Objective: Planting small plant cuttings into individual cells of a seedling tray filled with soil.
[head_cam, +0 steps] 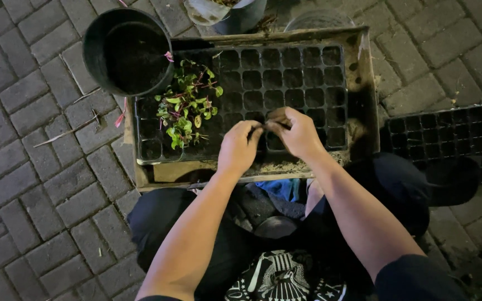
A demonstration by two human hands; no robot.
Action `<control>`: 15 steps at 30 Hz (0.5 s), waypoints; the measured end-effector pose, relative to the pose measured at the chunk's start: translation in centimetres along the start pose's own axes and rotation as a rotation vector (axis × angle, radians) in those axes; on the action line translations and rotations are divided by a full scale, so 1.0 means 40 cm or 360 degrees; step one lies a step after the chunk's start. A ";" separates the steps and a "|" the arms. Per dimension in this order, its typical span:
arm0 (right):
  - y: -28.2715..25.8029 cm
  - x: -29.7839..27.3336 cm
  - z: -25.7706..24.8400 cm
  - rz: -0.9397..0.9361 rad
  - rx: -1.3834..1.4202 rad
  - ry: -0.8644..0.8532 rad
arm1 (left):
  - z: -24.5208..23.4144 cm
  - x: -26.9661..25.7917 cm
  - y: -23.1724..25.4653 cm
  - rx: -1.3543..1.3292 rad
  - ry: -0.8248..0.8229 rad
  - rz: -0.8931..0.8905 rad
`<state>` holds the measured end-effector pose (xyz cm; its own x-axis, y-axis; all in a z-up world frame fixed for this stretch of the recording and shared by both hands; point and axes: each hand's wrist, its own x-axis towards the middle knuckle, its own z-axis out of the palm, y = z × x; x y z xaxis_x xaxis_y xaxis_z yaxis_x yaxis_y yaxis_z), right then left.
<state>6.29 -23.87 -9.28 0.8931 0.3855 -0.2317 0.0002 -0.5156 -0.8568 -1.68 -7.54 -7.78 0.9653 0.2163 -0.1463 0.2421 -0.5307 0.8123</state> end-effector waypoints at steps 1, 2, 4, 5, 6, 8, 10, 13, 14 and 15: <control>-0.015 -0.003 -0.006 -0.0089 -0.0122 0.0061 | -0.002 0.003 -0.003 0.0013 0.0030 -0.0008; 0.020 0.008 -0.008 -0.0087 -0.0122 0.0059 | -0.018 0.002 0.017 0.0012 0.0029 -0.0011; 0.089 0.032 -0.010 -0.0313 -0.0724 0.0085 | -0.053 0.001 0.056 -0.0014 0.0066 -0.0204; 0.087 0.028 0.004 -0.0314 -0.0722 0.0085 | -0.057 0.003 0.053 -0.0012 0.0066 -0.0205; 0.087 0.023 0.016 -0.0131 -0.0294 0.0125 | -0.057 0.005 0.050 -0.0003 0.0083 -0.0225; 0.096 0.011 0.033 0.0049 0.0131 0.0163 | -0.056 0.007 0.050 0.0003 0.0101 -0.0241; 0.113 -0.003 0.048 -0.0410 -0.1325 -0.0118 | -0.052 0.002 0.053 0.0004 0.0102 -0.0312; 0.107 -0.014 0.048 -0.0574 -0.1514 -0.0135 | -0.053 0.003 0.049 0.0038 0.0088 -0.0315; 0.099 -0.016 0.044 -0.0573 -0.1514 -0.0135 | -0.058 0.001 0.056 0.0038 0.0087 -0.0315; 0.090 -0.018 0.040 -0.0536 -0.1507 -0.0218 | -0.063 -0.001 0.064 0.0016 0.0082 -0.0344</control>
